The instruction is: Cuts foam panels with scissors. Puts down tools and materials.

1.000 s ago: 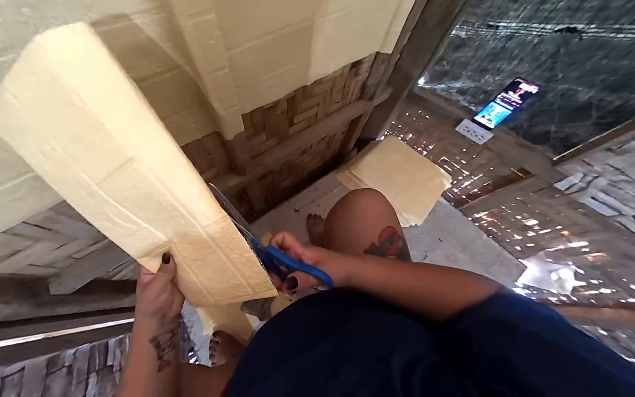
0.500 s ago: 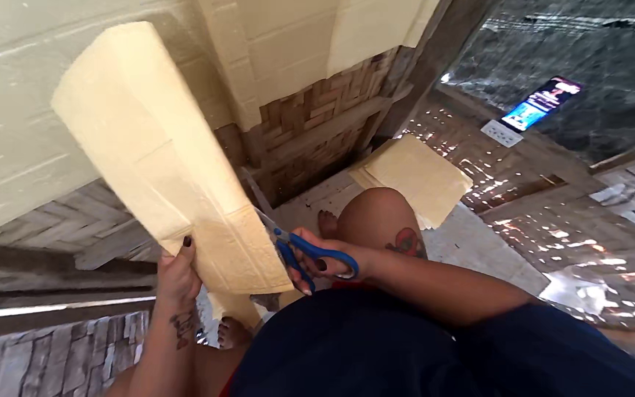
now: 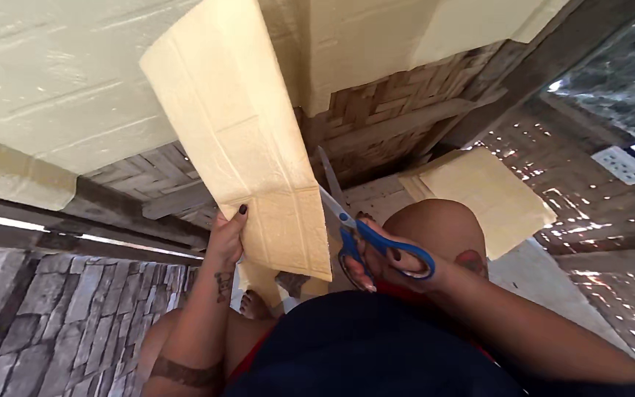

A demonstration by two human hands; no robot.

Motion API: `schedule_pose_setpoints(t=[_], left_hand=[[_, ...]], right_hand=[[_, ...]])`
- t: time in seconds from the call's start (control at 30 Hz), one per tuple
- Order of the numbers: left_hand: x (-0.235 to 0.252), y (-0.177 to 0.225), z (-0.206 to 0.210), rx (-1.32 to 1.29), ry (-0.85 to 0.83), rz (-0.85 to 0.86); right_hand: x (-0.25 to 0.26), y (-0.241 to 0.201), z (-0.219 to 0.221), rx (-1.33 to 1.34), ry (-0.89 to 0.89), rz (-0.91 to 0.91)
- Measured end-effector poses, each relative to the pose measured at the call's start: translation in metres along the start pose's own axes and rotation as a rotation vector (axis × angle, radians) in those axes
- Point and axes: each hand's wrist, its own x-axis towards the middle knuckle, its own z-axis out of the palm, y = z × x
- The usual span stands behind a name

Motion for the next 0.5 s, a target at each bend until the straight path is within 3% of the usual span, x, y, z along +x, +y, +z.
schedule_pose_setpoints(t=[0.27,0.5], left_hand=[[-0.004,0.003,0.004,0.004,0.01,-0.03],[-0.006,0.011,0.001,-0.008,0.006,0.046]], right_hand=[[0.004,0.003,-0.001,-0.037,0.008,0.017],[-0.018,-0.031,-0.033,-0.213,-0.041,0.097]])
